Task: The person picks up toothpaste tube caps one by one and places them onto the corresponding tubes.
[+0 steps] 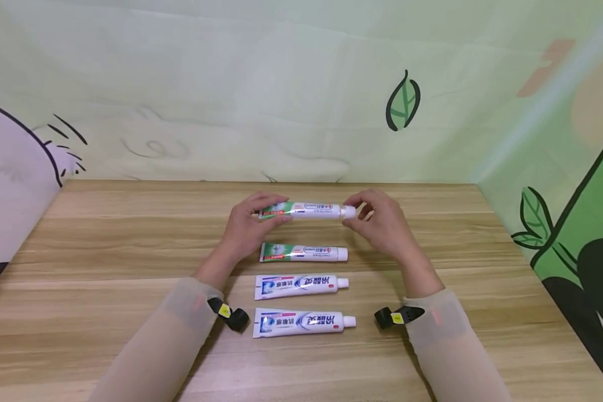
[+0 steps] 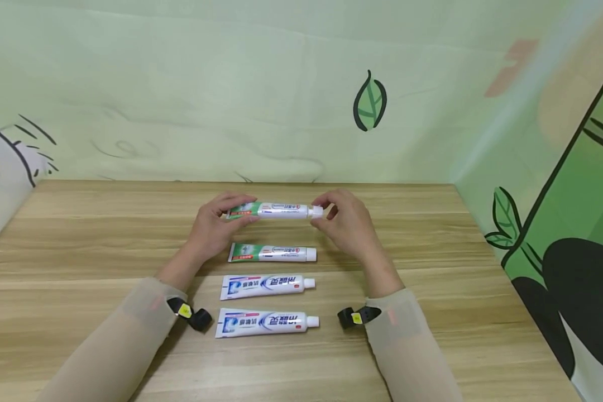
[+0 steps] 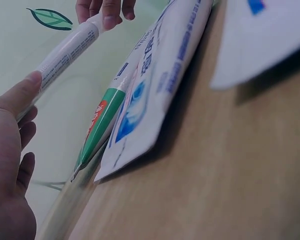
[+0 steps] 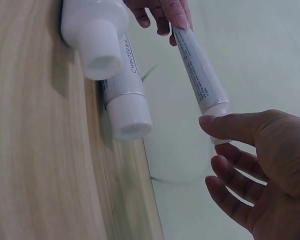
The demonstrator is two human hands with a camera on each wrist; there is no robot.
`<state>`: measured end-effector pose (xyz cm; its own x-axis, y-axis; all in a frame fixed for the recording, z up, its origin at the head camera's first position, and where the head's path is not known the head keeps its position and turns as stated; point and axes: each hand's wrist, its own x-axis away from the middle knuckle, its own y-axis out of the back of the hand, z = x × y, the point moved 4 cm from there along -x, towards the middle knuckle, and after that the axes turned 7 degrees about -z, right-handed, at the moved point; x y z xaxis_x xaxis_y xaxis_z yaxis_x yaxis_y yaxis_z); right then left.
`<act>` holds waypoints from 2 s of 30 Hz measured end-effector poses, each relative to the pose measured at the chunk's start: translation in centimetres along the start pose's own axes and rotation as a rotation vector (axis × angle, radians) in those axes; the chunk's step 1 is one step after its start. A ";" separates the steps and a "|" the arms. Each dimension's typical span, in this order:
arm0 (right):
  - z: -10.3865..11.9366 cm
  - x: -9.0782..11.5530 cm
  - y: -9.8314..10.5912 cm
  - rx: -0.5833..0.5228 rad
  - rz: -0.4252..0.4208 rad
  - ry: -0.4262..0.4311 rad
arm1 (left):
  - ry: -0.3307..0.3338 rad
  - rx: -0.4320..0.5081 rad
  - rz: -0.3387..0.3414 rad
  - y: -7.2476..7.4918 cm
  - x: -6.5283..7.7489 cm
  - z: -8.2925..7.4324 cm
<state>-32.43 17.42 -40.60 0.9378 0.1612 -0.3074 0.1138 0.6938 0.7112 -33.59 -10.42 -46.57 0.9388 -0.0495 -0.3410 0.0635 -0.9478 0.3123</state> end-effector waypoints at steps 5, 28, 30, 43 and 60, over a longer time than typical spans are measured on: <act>0.3 0.0 0.0 -0.001 0.008 0.026 | -0.015 0.003 0.007 -0.1 0.1 -0.1; 0.0 0.1 -0.7 -0.015 0.135 0.059 | -0.007 0.009 0.001 -0.1 0.2 0.0; 0.0 0.2 -0.8 -0.026 0.137 0.057 | -0.001 0.012 0.000 -0.1 0.2 0.0; -0.2 0.2 -1.0 -0.054 0.143 0.058 | -0.020 0.016 -0.007 -0.2 0.1 0.2; -0.4 0.3 -1.0 -0.071 0.171 0.049 | -0.021 0.013 -0.007 -0.3 0.1 0.0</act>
<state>-32.38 17.02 -41.62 0.9244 0.3137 -0.2172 -0.0711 0.7010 0.7096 -33.48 -10.11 -46.70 0.9311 -0.0492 -0.3615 0.0654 -0.9523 0.2982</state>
